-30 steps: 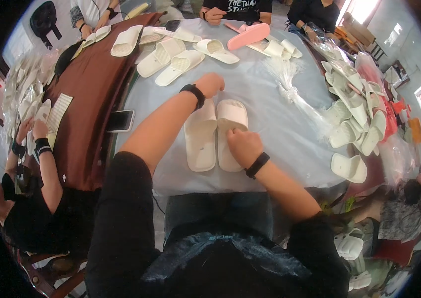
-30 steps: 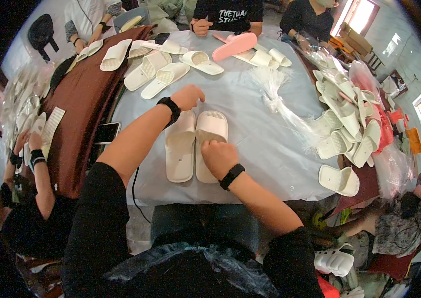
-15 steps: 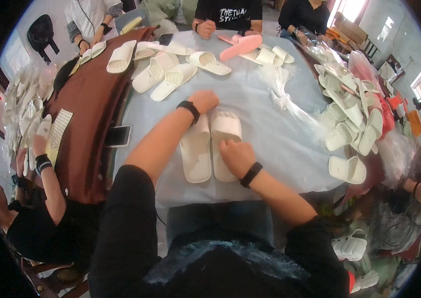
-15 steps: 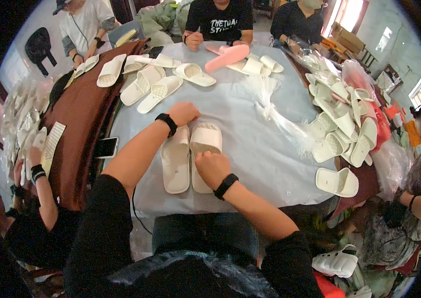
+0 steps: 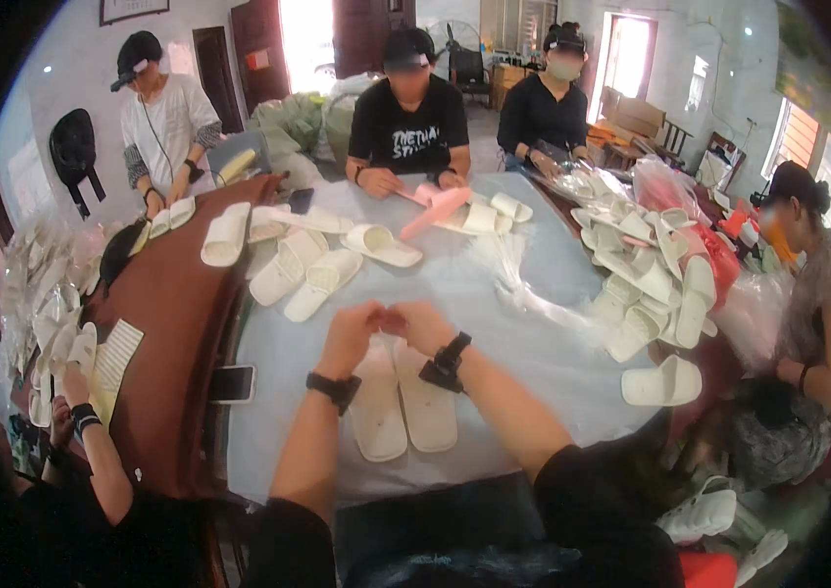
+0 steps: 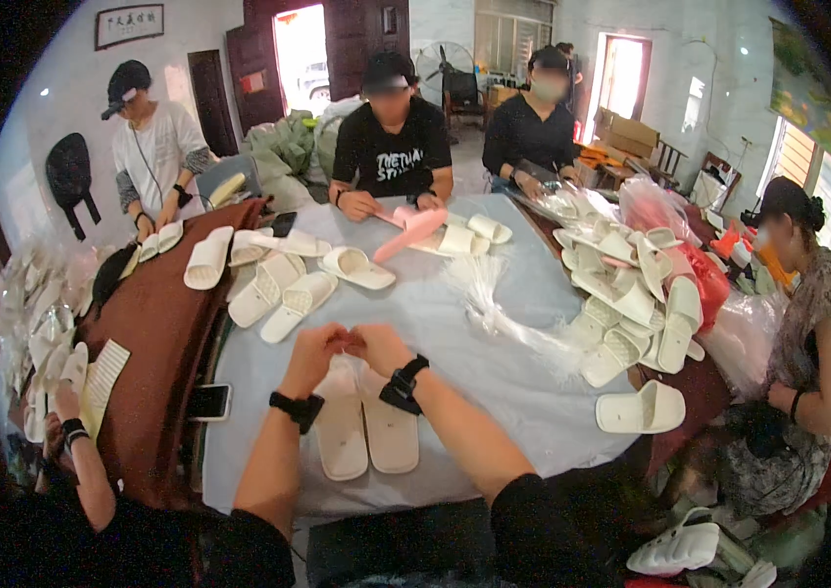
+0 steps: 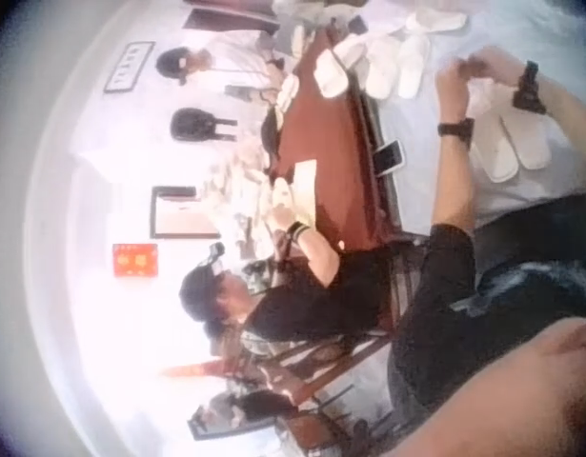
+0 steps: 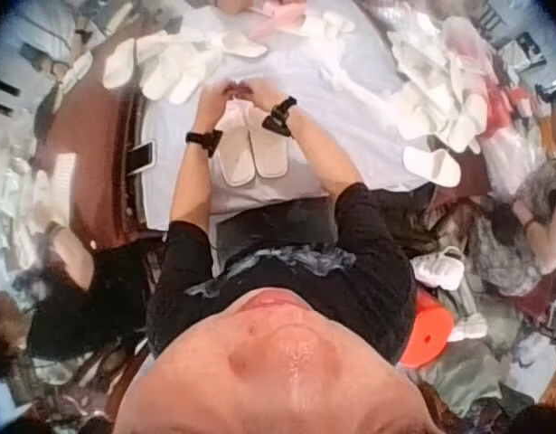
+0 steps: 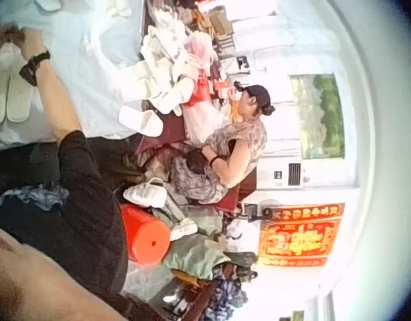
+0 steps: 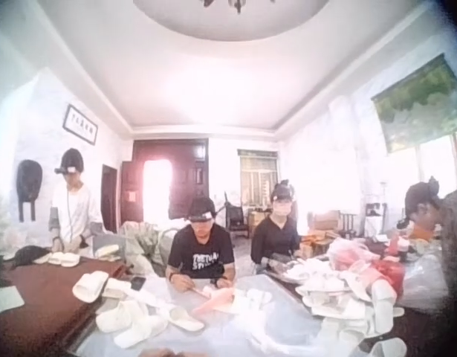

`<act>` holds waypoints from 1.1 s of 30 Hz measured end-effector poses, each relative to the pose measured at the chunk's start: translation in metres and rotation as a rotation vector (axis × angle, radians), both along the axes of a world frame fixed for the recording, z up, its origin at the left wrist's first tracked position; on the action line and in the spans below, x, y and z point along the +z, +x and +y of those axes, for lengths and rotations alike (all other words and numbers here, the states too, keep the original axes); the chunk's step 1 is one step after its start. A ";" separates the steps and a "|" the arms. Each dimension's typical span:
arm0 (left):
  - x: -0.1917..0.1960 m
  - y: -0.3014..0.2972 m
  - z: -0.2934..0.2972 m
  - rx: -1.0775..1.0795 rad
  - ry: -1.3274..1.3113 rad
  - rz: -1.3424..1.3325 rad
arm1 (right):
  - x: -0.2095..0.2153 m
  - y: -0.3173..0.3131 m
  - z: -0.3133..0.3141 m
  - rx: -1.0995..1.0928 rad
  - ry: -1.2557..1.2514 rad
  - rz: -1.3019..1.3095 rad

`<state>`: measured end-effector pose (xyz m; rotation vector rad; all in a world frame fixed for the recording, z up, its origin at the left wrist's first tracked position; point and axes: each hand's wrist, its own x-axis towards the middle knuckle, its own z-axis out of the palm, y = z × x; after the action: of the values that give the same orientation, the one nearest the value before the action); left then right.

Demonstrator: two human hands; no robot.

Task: Manually assembling and organizing pairs of hotel slippers at a factory workbench.

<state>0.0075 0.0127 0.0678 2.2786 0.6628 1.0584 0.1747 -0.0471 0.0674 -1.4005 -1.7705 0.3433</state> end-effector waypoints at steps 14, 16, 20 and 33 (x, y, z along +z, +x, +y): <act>-0.018 -0.024 0.013 -0.184 -0.800 -0.325 | -0.026 -0.018 -0.002 0.072 -0.126 0.499; -0.023 -0.019 0.011 -0.210 -0.812 -0.345 | -0.043 -0.016 0.002 0.139 -0.072 0.618; -0.032 -0.023 0.012 -0.268 -0.888 -0.380 | -0.054 -0.003 0.007 0.270 -0.078 0.663; -0.042 -0.025 0.015 -0.274 -0.870 -0.484 | -0.044 -0.001 0.006 0.143 -0.236 0.774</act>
<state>-0.0177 0.0276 0.0261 1.2609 0.4564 0.8926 0.1741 -0.0411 0.0233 -1.0751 -1.2028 1.0433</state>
